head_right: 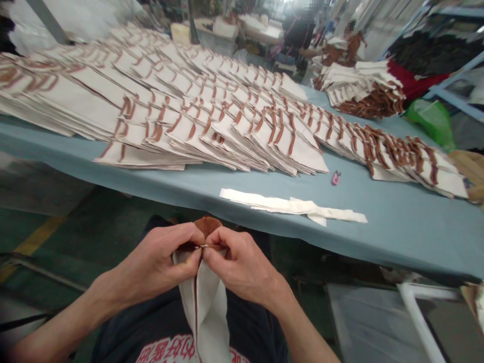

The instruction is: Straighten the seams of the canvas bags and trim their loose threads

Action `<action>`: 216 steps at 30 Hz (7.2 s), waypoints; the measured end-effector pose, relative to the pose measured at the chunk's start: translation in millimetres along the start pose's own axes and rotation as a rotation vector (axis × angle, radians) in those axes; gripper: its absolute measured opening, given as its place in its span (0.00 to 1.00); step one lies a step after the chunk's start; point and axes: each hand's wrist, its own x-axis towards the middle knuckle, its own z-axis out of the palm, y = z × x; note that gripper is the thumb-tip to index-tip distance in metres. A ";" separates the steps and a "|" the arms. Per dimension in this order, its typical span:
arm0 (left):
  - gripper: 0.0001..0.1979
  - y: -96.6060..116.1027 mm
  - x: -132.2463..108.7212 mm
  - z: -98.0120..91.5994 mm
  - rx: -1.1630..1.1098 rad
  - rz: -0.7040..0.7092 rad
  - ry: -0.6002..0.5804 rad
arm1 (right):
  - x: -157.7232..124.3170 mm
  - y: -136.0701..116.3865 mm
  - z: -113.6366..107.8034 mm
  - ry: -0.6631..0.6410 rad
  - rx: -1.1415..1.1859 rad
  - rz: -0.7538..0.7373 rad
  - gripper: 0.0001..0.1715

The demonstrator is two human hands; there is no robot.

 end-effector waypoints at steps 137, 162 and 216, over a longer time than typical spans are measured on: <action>0.10 -0.6 -7.4 14.3 -0.091 0.204 0.238 | 4.5 1.9 10.0 -0.072 0.404 0.079 0.15; 0.05 -9.1 -8.1 0.7 -0.249 -0.019 -0.099 | -6.1 8.5 3.3 0.171 -0.349 -0.414 0.07; 0.08 -2.9 -13.4 6.3 -0.281 -0.174 -0.201 | -11.4 19.8 0.5 0.026 -0.076 -0.236 0.04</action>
